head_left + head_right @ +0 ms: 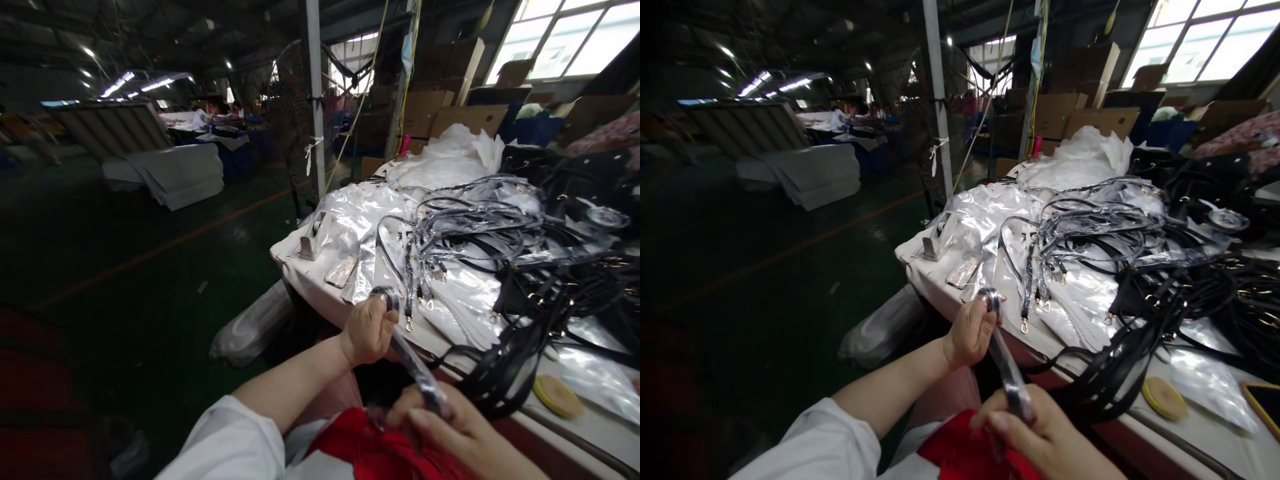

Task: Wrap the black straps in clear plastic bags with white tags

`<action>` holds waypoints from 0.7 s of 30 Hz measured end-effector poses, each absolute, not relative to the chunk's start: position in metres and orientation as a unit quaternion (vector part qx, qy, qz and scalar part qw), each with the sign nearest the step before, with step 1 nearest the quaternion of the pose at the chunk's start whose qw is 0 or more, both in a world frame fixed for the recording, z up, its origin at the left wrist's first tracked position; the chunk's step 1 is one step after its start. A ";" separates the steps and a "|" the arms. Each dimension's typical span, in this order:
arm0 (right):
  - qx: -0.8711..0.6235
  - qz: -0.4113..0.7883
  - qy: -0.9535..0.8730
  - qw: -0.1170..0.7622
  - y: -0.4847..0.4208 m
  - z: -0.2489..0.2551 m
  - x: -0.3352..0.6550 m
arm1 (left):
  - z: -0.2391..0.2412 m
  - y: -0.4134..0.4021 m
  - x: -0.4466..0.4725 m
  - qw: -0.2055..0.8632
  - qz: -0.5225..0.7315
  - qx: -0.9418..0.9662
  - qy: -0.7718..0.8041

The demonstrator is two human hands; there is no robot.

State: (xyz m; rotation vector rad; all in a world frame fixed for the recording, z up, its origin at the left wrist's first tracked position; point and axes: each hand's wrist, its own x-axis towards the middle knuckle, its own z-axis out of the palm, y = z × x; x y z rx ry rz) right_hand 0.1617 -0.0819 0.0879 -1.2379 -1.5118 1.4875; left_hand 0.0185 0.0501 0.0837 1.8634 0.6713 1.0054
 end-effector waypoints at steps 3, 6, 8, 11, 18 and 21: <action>-0.527 0.541 -0.521 0.398 -0.066 0.098 0.207 | 0.070 0.040 0.016 0.365 0.312 0.847 0.226; -0.605 0.418 -0.551 0.395 -0.047 0.096 0.234 | 0.071 0.033 0.021 0.437 0.241 0.841 0.209; -0.596 0.377 -0.599 0.381 -0.042 0.089 0.233 | 0.076 0.033 0.025 0.571 0.185 0.772 0.208; -0.581 0.359 -0.629 0.371 -0.041 0.072 0.213 | 0.084 0.039 0.028 0.731 0.143 0.634 0.207; -0.544 0.479 -0.637 0.263 -0.041 0.051 0.166 | 0.121 0.062 0.026 0.857 0.235 0.421 0.180; -0.509 0.520 -0.647 0.228 -0.049 0.059 0.150 | 0.127 0.071 0.036 0.826 0.365 0.390 0.181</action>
